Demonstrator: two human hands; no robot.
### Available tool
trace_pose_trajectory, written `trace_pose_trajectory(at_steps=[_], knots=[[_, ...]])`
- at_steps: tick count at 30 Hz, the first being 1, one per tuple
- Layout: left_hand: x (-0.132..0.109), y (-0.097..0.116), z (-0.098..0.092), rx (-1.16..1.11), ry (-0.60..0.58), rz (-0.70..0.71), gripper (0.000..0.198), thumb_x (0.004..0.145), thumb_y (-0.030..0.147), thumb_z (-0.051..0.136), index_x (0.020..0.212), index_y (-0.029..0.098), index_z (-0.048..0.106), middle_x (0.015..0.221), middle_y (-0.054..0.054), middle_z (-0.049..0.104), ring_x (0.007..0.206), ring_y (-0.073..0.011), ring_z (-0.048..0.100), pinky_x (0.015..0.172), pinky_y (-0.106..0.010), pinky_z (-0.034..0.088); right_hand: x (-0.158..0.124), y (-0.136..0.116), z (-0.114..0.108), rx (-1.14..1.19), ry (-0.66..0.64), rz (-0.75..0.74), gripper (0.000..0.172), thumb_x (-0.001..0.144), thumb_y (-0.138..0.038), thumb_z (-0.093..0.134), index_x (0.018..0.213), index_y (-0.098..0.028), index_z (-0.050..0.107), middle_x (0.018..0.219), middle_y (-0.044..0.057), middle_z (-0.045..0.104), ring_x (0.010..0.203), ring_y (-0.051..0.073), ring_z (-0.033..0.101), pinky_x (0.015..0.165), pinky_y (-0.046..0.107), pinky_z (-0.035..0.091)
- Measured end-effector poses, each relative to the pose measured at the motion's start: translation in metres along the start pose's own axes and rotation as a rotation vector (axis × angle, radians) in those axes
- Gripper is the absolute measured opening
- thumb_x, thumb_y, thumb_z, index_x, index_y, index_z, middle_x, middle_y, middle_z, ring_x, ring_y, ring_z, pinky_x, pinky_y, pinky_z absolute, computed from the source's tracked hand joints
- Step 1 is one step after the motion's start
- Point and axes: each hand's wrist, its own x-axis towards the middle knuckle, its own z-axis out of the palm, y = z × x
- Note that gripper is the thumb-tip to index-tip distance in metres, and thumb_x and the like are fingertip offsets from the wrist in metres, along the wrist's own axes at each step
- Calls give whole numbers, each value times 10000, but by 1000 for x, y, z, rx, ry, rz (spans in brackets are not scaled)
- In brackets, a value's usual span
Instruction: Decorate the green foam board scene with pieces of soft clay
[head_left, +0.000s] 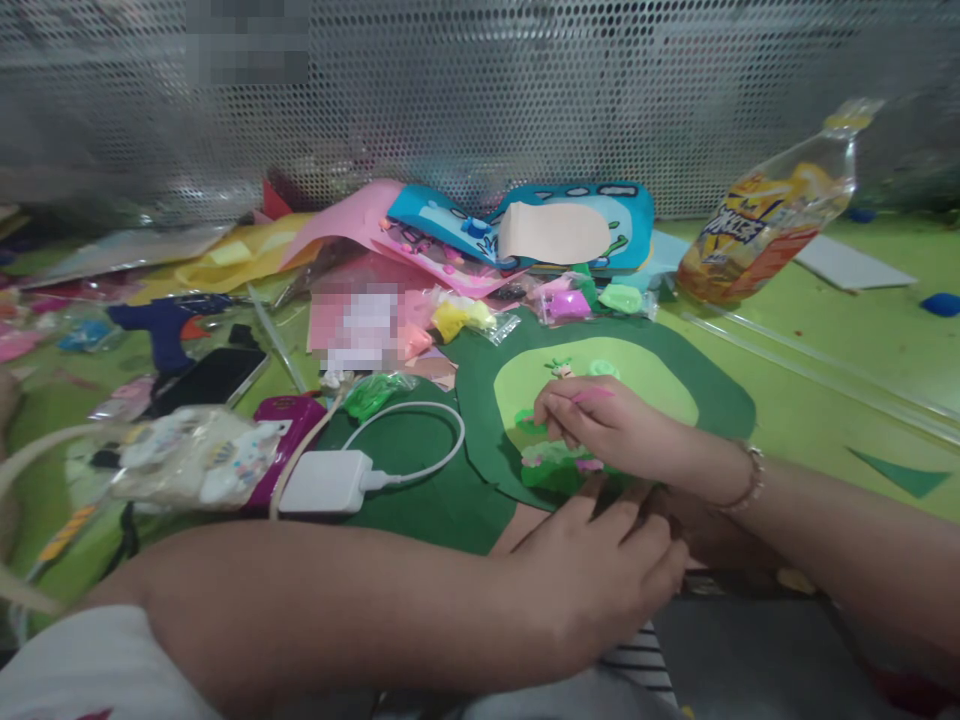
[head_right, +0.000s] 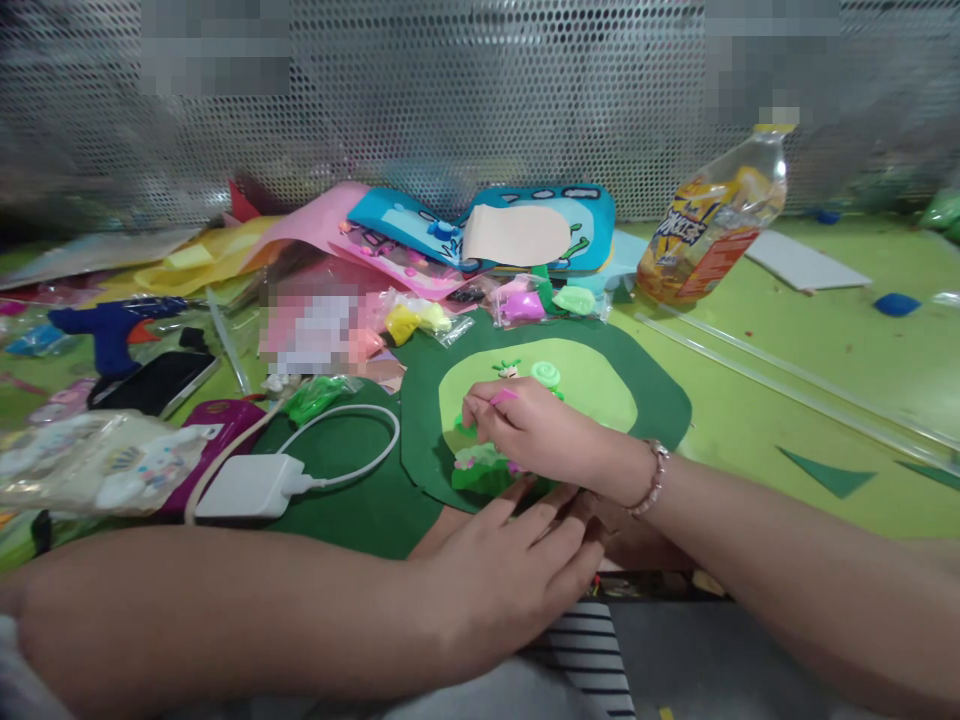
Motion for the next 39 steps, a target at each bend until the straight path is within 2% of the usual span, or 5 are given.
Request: trace_pose_trajectory(at_steps=[10,19,39], knots=[[0,0,0,6,-8,0,431,929,201,252,1331,149,397,1335,-87,433,1277,-277,340,995,-457,316,-1,2,3,22,-14,1,312,940,-203,271,796,-167,546,642,1,553,571,100,481,624,244,406],[0,-1,-2,19,-6,4,423,932,196,251,1322,155,411,1326,-91,446,1280,-267,336,985,-443,323,-1,-2,-1,24,-45,19,310,931,-187,284,751,-164,536,633,0,563,562,95,490,614,238,410],[0,0,0,20,-1,4,429,936,201,235,1325,162,410,1327,-82,444,1281,-273,340,985,-450,332,-1,0,0,34,-24,17,298,930,-181,288,775,-162,542,645,-2,564,573,94,499,638,242,411]])
